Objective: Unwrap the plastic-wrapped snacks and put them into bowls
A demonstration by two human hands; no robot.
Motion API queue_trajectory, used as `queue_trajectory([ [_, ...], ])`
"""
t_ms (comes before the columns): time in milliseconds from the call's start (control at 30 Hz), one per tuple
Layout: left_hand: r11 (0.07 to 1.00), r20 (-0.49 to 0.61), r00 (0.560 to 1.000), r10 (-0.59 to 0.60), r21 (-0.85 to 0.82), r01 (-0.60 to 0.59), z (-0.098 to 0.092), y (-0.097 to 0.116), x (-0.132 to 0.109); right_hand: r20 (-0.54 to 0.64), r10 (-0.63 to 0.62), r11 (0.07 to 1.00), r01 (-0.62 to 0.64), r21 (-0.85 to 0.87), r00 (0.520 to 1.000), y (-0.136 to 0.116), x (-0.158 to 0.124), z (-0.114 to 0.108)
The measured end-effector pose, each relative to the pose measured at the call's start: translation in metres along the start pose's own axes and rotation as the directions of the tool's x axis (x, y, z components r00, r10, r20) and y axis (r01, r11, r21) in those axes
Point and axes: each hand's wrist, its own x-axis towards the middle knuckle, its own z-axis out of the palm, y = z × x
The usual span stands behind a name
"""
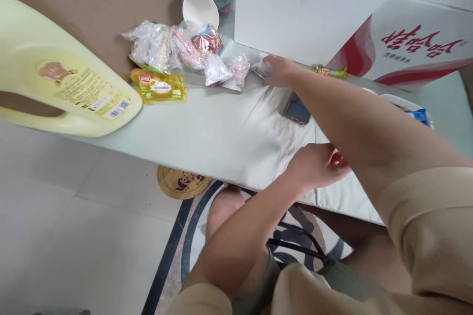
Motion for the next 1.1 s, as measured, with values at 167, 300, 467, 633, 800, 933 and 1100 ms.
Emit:
queue_trajectory([
  [167,1.000,-0.050,0.998,0.025,-0.003,-0.025,-0.002,-0.003,0.002,-0.105,0.156,0.987,-0.152,0.046,0.982,-0.013,-0.028,-0.022],
  [300,1.000,-0.125,0.992,0.011,-0.026,-0.014,-0.002,-0.006,0.007,-0.279,0.126,0.983,-0.083,0.162,0.952,-0.009,-0.103,-0.063],
  [467,0.883,-0.008,0.976,-0.216,-0.428,0.192,0.001,-0.006,0.015,-0.693,0.134,0.972,0.043,0.232,0.708,0.009,-0.253,-0.058],
  [633,0.484,0.290,0.935,-0.202,-0.801,0.353,0.011,-0.007,0.018,-0.683,-0.050,0.953,0.238,0.185,0.729,0.034,-0.344,0.008],
  [800,0.698,-0.014,0.948,-0.319,-0.680,0.225,0.021,-0.014,0.024,-0.531,-0.124,0.958,0.240,0.155,0.838,0.070,-0.359,0.026],
  [933,0.765,-0.130,0.949,-0.286,-0.627,0.145,0.021,-0.021,0.033,-0.587,0.239,0.971,-0.173,0.166,0.774,0.108,-0.366,0.019],
  [1100,0.792,-0.204,0.956,-0.212,-0.609,0.045,0.015,-0.033,0.043,-0.416,0.374,0.922,-0.382,0.067,0.829,0.135,-0.371,0.021],
])
